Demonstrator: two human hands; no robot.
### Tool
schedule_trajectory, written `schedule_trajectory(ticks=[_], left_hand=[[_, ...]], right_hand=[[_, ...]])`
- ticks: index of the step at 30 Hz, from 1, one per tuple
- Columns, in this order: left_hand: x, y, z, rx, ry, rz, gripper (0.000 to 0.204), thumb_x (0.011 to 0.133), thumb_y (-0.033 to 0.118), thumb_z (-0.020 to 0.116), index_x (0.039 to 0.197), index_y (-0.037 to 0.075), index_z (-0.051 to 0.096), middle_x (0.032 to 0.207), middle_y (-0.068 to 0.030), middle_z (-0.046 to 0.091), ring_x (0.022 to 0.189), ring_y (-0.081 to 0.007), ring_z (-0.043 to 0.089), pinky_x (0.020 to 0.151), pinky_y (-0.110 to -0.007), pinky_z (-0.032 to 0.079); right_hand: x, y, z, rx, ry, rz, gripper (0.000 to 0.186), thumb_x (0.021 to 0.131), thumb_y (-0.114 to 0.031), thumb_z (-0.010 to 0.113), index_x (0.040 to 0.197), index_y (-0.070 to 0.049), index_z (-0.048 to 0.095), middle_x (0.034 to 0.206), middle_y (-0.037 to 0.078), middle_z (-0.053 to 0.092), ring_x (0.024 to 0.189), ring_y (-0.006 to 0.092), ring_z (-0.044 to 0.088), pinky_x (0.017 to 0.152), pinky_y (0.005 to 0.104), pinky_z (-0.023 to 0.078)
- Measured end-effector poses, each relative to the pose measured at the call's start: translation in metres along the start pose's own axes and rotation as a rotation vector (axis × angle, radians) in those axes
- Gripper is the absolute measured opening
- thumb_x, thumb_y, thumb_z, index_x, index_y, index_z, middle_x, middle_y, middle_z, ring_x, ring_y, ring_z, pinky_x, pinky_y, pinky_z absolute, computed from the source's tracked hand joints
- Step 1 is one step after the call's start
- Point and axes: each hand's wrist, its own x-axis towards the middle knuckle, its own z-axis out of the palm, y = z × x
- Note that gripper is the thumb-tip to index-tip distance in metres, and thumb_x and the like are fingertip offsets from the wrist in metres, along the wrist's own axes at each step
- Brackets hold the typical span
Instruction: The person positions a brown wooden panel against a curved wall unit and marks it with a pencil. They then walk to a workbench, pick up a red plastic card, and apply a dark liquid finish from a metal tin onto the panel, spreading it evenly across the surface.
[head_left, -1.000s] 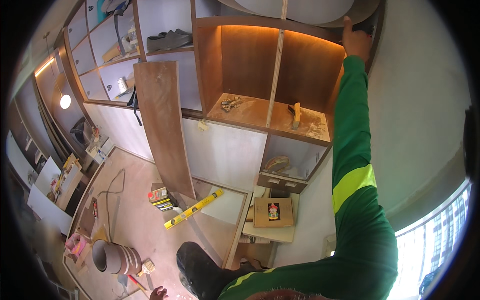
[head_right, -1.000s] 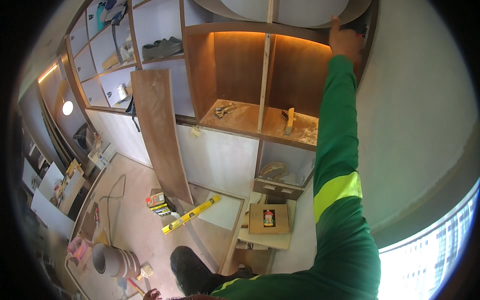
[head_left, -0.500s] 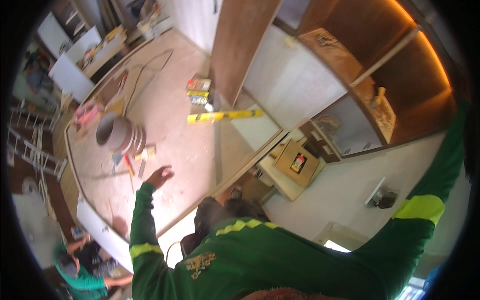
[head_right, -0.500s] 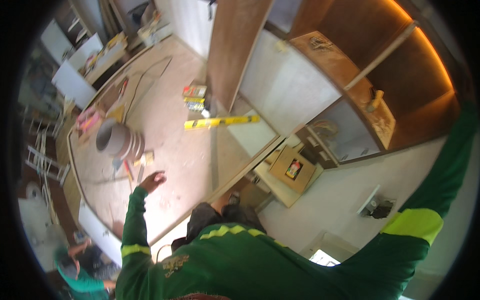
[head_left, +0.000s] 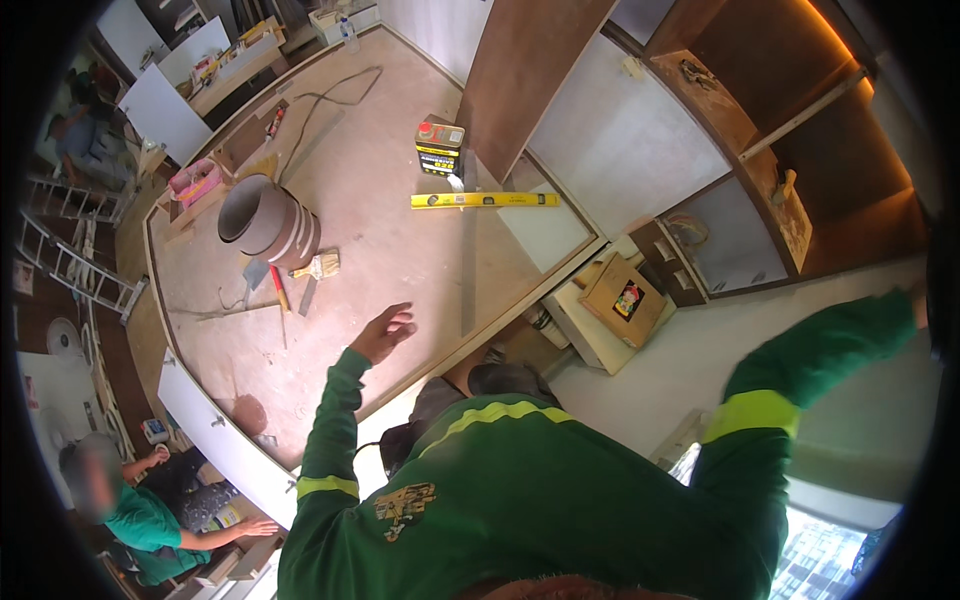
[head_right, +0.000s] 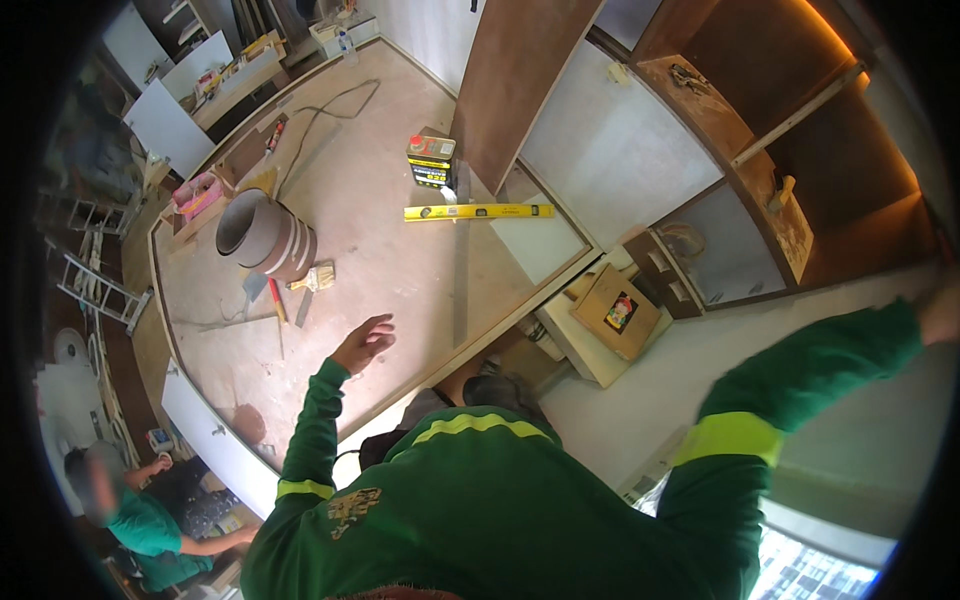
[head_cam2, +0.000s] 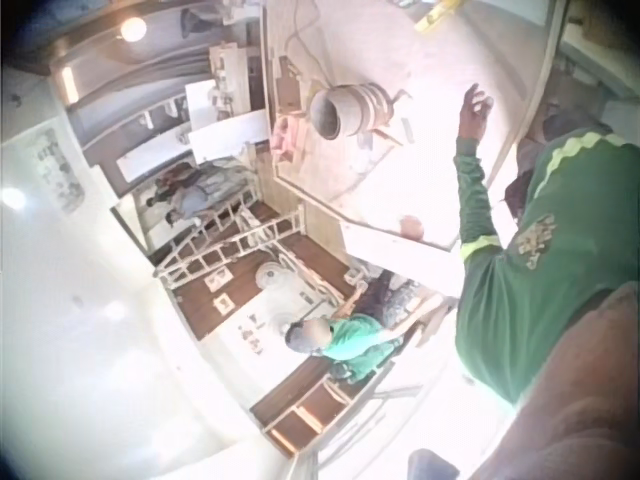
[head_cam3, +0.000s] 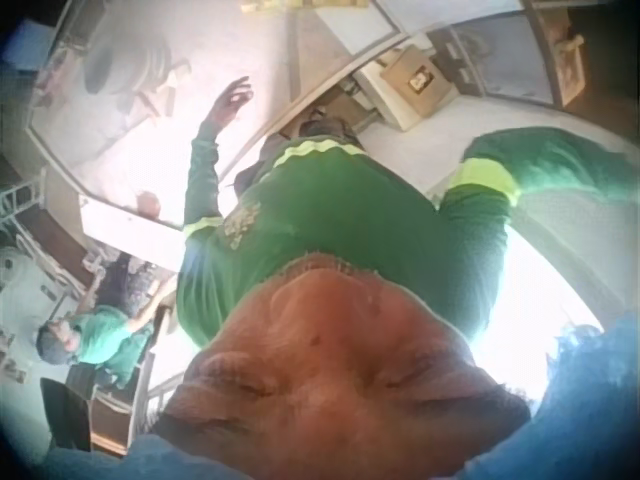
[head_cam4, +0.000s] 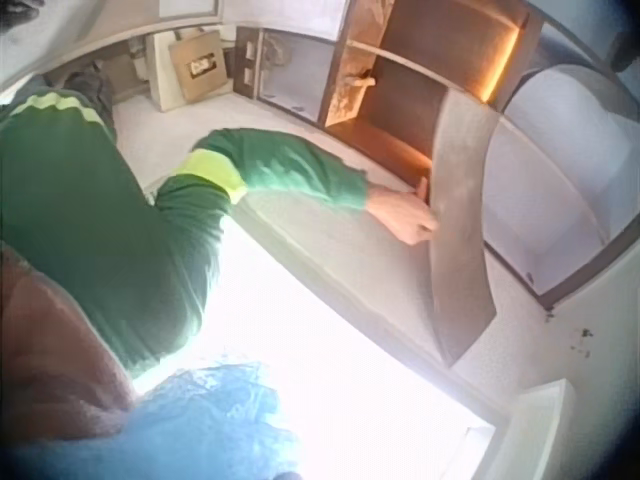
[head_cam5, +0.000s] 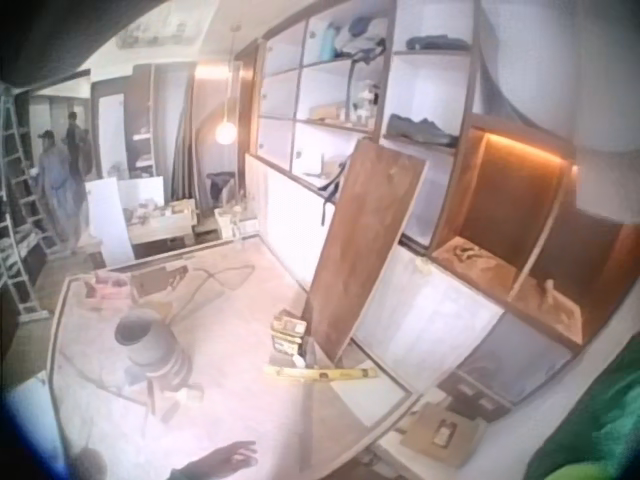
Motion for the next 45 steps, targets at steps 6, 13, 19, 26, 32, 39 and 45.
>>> schedule_trajectory(ticks=[6,13,19,26,32,39,45], left_hand=[[-0.013,0.063,0.014,-0.178,-0.123,0.237,0.064,0.109,0.025,0.064,0.163,0.006,0.035,0.146,-0.0150,0.058,0.136,-0.0233,0.055,0.113,-0.037,0.046],[0.011,0.144,0.045,-0.629,-0.327,0.439,0.101,0.101,0.078,0.039,0.170,0.009,0.013,0.160,-0.0158,0.047,0.151,-0.0360,0.044,0.124,-0.050,0.035],[0.005,0.195,0.023,-0.804,-0.333,0.424,0.095,0.106,0.071,0.040,0.170,0.008,0.009,0.165,-0.0202,0.038,0.150,-0.0382,0.044,0.124,-0.054,0.034],[-0.009,0.207,-0.027,0.742,0.438,1.017,0.115,0.084,0.055,0.082,0.167,0.006,0.019,0.164,-0.0196,0.041,0.151,-0.0425,0.041,0.128,-0.058,0.022],[0.013,0.223,-0.051,0.455,0.142,0.708,0.065,0.090,0.023,0.083,0.146,0.006,0.055,0.123,-0.0191,0.073,0.121,-0.0317,0.070,0.109,-0.041,0.050],[0.072,0.220,-0.136,0.034,0.112,0.772,0.025,0.105,0.020,0.071,0.122,0.003,0.067,0.104,0.0028,0.072,0.094,-0.0060,0.060,0.089,-0.023,0.048],[0.085,0.219,-0.204,-0.105,-0.068,0.666,0.028,0.108,0.021,0.066,0.129,0.002,0.065,0.115,0.0002,0.071,0.105,-0.0082,0.063,0.098,-0.025,0.047]], right_hand=[[-0.201,-0.083,-0.060,0.226,0.108,0.332,0.031,0.099,-0.026,0.069,0.098,0.004,0.075,0.077,0.015,0.074,0.065,0.0157,0.069,0.064,0.0274,0.055],[-0.370,-0.096,-0.065,0.636,-0.357,0.671,0.045,0.105,-0.029,0.071,0.069,-0.014,0.048,0.069,-0.009,0.042,0.065,0.0039,0.032,0.058,0.0265,0.026],[-0.469,-0.110,-0.056,0.639,-0.554,0.952,0.045,0.106,-0.028,0.069,0.069,-0.008,0.050,0.069,-0.006,0.044,0.068,0.0056,0.036,0.060,0.0290,0.032],[-0.480,-0.103,-0.025,0.352,-0.889,0.854,0.036,0.103,-0.029,0.062,0.081,-0.001,0.066,0.062,-0.001,0.055,0.050,0.0086,0.051,0.045,0.0270,0.043],[-0.483,-0.102,0.024,0.296,-1.092,0.928,0.041,0.101,-0.034,0.062,0.084,0.002,0.071,0.070,0.004,0.065,0.056,0.0150,0.060,0.050,0.0306,0.049],[-0.484,-0.140,0.046,0.391,-1.243,1.023,0.062,0.103,-0.056,0.059,0.090,0.003,0.074,0.079,0.009,0.071,0.064,0.0169,0.065,0.055,0.0307,0.052],[-0.480,-0.115,0.018,0.362,-1.165,1.036,0.057,0.104,-0.054,0.058,0.094,-0.001,0.075,0.084,0.008,0.072,0.068,0.0149,0.066,0.057,0.0282,0.052]])
